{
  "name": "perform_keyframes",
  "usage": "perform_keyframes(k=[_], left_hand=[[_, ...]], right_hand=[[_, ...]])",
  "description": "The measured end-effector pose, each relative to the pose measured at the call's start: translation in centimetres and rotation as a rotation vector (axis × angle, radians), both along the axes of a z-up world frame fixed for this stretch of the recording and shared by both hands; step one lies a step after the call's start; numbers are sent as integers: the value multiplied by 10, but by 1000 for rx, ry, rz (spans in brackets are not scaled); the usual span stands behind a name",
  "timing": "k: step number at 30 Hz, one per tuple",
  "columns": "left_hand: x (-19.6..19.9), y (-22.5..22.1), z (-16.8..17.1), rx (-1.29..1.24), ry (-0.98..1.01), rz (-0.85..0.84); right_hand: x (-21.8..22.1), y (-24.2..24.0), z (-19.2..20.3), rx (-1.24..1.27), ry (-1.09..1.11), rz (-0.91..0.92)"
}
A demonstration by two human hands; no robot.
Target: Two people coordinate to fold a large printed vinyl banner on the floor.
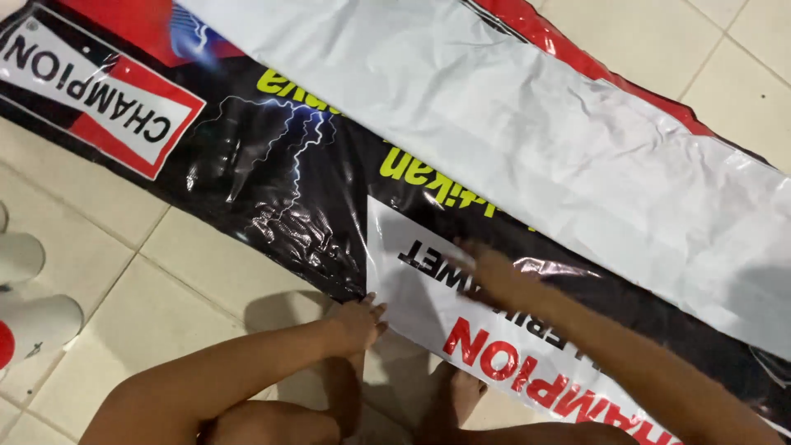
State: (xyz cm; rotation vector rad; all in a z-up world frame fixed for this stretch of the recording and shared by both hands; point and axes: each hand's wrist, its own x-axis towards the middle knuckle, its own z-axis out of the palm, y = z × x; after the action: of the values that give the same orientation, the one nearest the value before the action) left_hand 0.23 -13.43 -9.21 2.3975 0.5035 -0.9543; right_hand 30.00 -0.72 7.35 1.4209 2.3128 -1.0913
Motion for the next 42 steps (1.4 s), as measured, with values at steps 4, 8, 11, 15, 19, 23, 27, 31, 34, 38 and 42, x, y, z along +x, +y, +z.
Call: perform_keyframes(k=[4,8,11,15,19,23,27,31,34,38,42], left_hand=[[-15,5,-52,4,-414,107],[18,67,22,27,-383,177],[32,87,27,131,-436,170],[55,87,42,186,-471,134],[25,66,7,142,-574,136],[-5,70,43,9,-249,124],[-3,72,49,-43,-139,156],[3,70,51,20,-196,151],[3,70,46,-1,-174,144],[1,70,44,2,-163,139],[2,72,48,8,-142,140]], right_hand=[[42,-114,-51,-80,-254,545],[57,-131,-53,-96,-279,409],[54,-115,-49,-188,-435,186],[30,-92,-23,-80,-266,115],[11,-80,-1,-114,-192,76],[16,-81,-7,-144,-171,111],[21,-81,-3,-86,-103,87],[26,-79,-7,-27,-74,80],[23,-75,3,-28,-53,57],[31,-77,2,16,-11,63],[34,-69,17,70,75,46]])
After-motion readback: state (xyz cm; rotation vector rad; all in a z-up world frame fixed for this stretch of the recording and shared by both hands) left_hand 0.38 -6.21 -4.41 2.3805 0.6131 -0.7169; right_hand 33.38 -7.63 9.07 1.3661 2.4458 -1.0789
